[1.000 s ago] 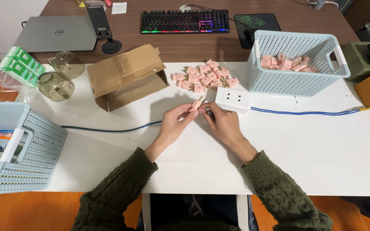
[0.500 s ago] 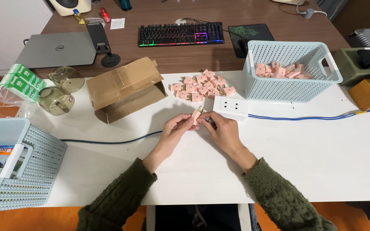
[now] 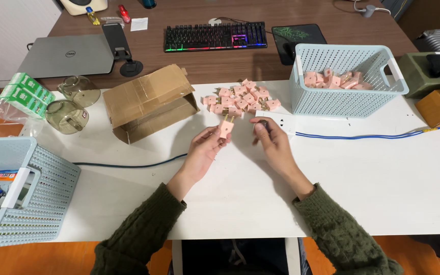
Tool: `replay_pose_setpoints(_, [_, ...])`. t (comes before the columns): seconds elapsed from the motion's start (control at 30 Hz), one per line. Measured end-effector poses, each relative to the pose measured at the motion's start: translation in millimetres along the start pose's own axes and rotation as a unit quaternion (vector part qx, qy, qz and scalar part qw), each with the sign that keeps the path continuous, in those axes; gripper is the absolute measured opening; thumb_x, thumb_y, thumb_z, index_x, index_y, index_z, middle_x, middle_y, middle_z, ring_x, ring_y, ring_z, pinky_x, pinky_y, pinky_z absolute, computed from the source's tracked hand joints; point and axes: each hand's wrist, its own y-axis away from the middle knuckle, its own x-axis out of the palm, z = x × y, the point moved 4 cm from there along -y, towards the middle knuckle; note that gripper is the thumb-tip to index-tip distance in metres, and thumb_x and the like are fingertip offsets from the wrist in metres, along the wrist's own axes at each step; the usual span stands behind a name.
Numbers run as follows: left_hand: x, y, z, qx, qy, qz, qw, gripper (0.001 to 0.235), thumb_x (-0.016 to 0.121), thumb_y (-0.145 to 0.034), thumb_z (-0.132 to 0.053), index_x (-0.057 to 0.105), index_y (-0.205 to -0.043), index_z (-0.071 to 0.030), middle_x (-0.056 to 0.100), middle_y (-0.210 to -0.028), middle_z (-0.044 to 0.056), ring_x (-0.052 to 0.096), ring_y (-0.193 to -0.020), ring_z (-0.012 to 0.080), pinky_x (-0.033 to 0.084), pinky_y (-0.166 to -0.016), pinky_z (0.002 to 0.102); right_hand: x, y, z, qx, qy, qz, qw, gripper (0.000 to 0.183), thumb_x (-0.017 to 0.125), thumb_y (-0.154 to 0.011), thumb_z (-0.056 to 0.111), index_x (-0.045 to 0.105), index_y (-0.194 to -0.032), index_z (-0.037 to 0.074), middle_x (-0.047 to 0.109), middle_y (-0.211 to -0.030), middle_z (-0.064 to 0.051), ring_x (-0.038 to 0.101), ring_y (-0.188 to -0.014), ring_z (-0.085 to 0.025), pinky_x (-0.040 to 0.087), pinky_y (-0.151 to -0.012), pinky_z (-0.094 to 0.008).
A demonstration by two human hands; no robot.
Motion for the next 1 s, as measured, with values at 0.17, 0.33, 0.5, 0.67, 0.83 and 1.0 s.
replay_pose_setpoints(0.17, [-13, -8, -1, -0.003, 0.035, -0.032, 0.999, 0.025, 0.076, -0.112, -0.020, 0.077, -0.132, -0.006, 0.081, -0.117, 0.021, 0.080, -0.110, 0.0251, 0.060, -0.110, 0.035, -10, -1, 19, -0.050, 0.022, -0.017, 0.998, 0.026, 0.063, -0.121, 0.022, 0.080, -0.132, 0.006, 0.060, -0.106, -0.007, 0.059, -0.102, -0.016, 0.058, -0.097, -0.034])
replay_pose_setpoints(0.33, [-17, -6, -3, 0.012, 0.050, -0.055, 0.997, 0.028, 0.078, -0.111, -0.022, 0.077, -0.134, -0.006, 0.081, -0.118, 0.021, 0.078, -0.112, 0.0248, 0.059, -0.112, 0.035, -19, 6, 12, -0.042, -0.022, -0.057, 0.997, 0.023, 0.087, -0.106, 0.015, 0.075, -0.122, 0.003, 0.069, -0.105, -0.003, 0.066, -0.102, -0.012, 0.057, -0.101, -0.032])
replay_pose_setpoints(0.5, [-12, -7, -8, 0.007, 0.071, -0.057, 0.996, 0.023, 0.077, -0.112, -0.023, 0.077, -0.130, -0.010, 0.080, -0.116, 0.017, 0.077, -0.115, 0.0218, 0.059, -0.116, 0.036, -7, 13, 43, -0.062, 0.060, -0.004, 0.996, 0.034, 0.083, -0.106, 0.009, 0.073, -0.137, 0.001, 0.078, -0.099, -0.016, 0.073, -0.098, -0.024, 0.060, -0.100, -0.044])
replay_pose_setpoints(0.67, [-20, -8, 1, 0.005, 0.082, -0.059, 0.995, 0.023, 0.078, -0.111, -0.023, 0.078, -0.130, -0.009, 0.080, -0.117, 0.016, 0.076, -0.117, 0.0225, 0.058, -0.120, 0.037, 4, 22, 41, -0.142, 0.169, 0.004, 0.975, 0.022, 0.083, -0.107, 0.011, 0.086, -0.129, 0.008, 0.081, -0.099, -0.013, 0.079, -0.092, -0.026, 0.063, -0.092, -0.041])
replay_pose_setpoints(0.83, [-21, -14, 3, 0.005, 0.085, -0.053, 0.995, 0.023, 0.078, -0.112, -0.023, 0.078, -0.129, -0.007, 0.080, -0.115, 0.017, 0.076, -0.117, 0.0228, 0.058, -0.121, 0.038, 8, 22, 37, -0.192, 0.189, -0.029, 0.963, 0.023, 0.091, -0.101, 0.013, 0.090, -0.124, 0.009, 0.080, -0.092, -0.006, 0.078, -0.082, -0.020, 0.064, -0.081, -0.036])
replay_pose_setpoints(1.0, [-17, -9, 1, 0.001, 0.070, -0.041, 0.997, 0.026, 0.078, -0.112, -0.024, 0.077, -0.131, -0.006, 0.079, -0.115, 0.016, 0.075, -0.118, 0.0225, 0.058, -0.121, 0.039, 5, 26, 44, -0.250, 0.203, -0.043, 0.946, 0.020, 0.092, -0.100, 0.006, 0.090, -0.120, 0.004, 0.079, -0.087, -0.011, 0.077, -0.077, -0.026, 0.062, -0.075, -0.038])
